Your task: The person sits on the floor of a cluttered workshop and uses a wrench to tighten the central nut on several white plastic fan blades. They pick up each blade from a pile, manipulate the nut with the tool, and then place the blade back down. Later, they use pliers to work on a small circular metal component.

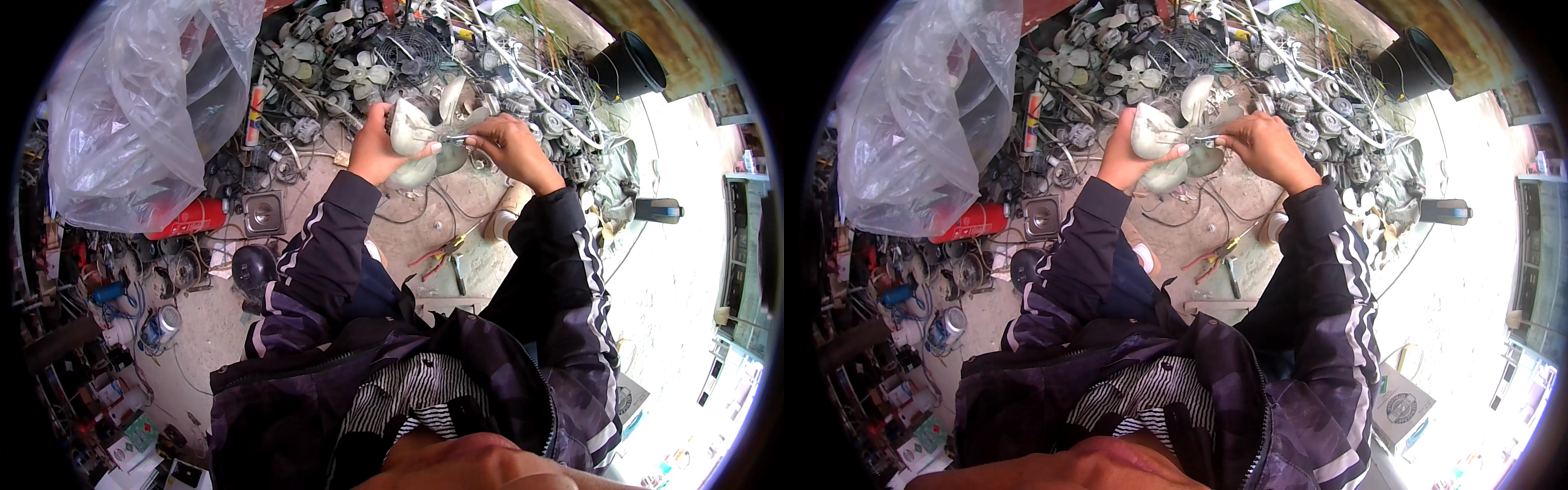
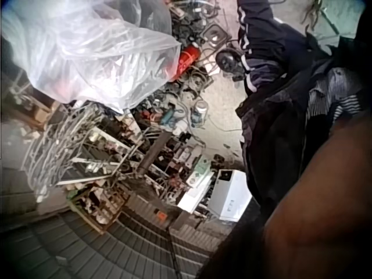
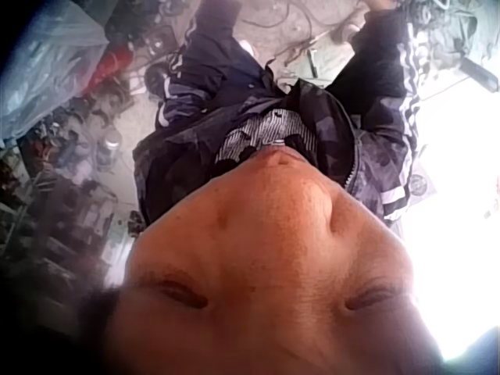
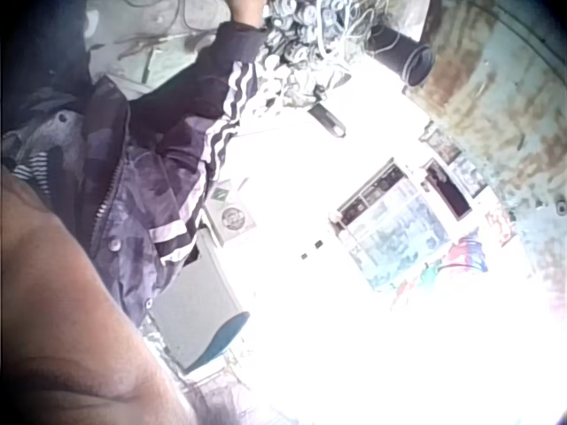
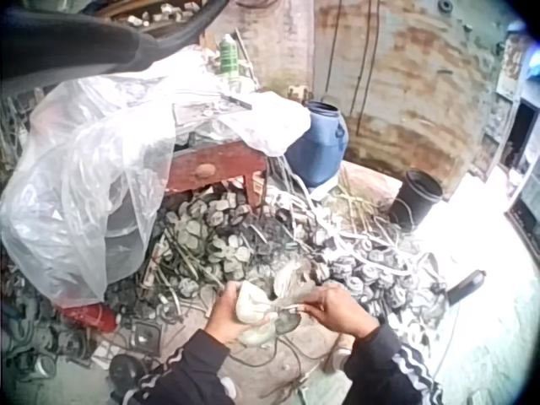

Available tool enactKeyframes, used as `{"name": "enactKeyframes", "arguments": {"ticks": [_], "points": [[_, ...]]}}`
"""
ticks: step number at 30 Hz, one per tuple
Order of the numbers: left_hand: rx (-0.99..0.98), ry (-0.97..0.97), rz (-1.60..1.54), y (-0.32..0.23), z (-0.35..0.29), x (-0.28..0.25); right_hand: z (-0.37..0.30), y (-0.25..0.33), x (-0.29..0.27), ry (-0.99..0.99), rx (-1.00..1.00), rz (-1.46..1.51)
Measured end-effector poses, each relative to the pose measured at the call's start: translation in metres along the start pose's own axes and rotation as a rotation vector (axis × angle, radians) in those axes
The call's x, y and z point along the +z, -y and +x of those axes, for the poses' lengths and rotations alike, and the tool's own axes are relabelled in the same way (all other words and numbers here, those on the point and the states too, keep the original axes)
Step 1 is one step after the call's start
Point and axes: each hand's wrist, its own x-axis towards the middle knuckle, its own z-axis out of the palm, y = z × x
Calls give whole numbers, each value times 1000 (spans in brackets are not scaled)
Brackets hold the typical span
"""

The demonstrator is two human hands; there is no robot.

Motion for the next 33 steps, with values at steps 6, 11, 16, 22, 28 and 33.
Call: {"name": "enactKeyframes", "arguments": {"ticks": [6, 11, 16, 22, 28, 33], "points": [[10, 20, -320, -19, 5, 2, -3, -6, 3, 80, 273, 495], [-40, -111, -549, -18, 5, 8, 0, 19, 7, 272, 529, 1052], [-165, -117, -646, -27, 0, 10, 0, 28, 23, 260, 555, 1249], [-77, -159, -591, -23, 2, 15, 1, 33, 28, 222, 593, 1335], [-72, -170, -536, -24, 0, 18, 1, 35, 28, 196, 624, 1332], [-42, -171, -540, -18, -1, 18, 5, 19, 21, 257, 523, 1022]]}}
